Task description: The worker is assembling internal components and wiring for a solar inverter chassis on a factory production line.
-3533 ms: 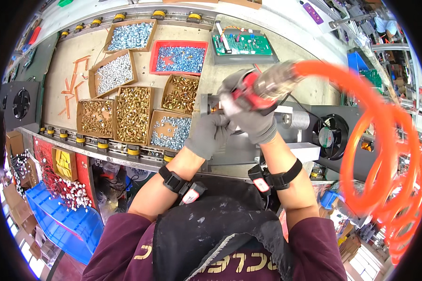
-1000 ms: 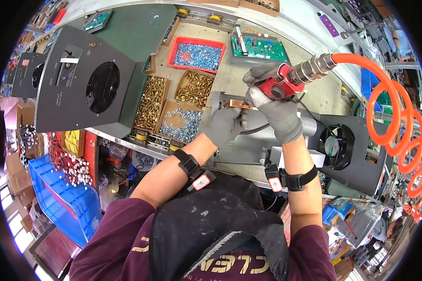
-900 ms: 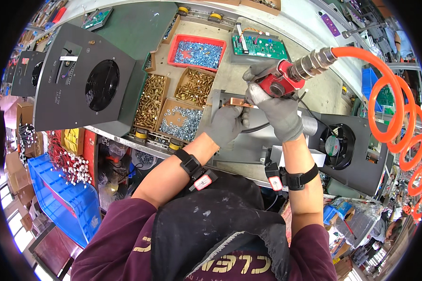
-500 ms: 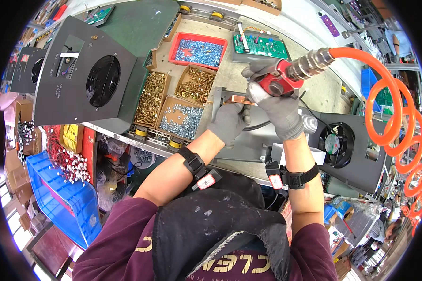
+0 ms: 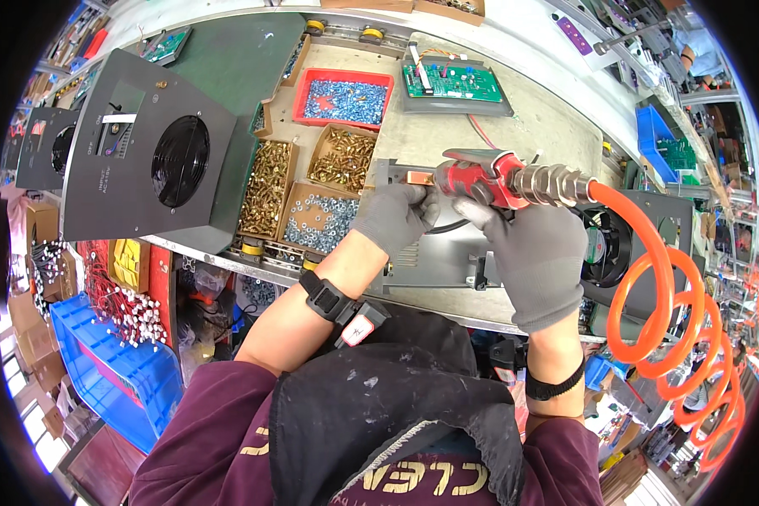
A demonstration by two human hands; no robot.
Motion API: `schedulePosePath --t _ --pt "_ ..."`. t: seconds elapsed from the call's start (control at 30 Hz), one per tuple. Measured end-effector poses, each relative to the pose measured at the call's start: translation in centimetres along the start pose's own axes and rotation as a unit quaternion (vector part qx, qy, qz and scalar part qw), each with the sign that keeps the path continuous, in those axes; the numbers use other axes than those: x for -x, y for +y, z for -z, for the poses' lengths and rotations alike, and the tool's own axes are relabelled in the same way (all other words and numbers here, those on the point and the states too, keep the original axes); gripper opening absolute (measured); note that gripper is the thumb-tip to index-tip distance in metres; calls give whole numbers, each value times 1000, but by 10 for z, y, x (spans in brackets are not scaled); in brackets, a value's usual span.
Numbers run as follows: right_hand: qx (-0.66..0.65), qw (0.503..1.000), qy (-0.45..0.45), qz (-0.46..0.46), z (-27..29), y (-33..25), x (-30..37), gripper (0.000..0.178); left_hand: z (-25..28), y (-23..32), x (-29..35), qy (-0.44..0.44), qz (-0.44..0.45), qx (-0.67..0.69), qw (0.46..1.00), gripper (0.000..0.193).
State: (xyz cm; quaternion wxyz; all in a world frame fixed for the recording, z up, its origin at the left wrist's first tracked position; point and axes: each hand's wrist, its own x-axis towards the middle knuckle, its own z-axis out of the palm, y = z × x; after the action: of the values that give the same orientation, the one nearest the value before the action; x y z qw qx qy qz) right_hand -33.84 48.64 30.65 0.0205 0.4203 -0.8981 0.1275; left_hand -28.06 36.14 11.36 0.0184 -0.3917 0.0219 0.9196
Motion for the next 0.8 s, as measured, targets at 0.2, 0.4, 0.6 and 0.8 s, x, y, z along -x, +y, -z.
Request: schedulePosePath --t 0.2,0.4,0.6,0.8 --pt "-59 998 31 20 7 4 1 30 -12 3 12 37 -9 -2 999 16" --pt "-443 855 -172 -207 10 23 -14 52 -5 4 10 8 -8 -10 1000 16" --pt "-409 879 -169 -174 -28 52 -16 39 2 4 6 -46 5 18 999 16" --pt "-698 715 -14 -39 -75 50 -77 82 -3 5 9 2 -2 8 1000 13"
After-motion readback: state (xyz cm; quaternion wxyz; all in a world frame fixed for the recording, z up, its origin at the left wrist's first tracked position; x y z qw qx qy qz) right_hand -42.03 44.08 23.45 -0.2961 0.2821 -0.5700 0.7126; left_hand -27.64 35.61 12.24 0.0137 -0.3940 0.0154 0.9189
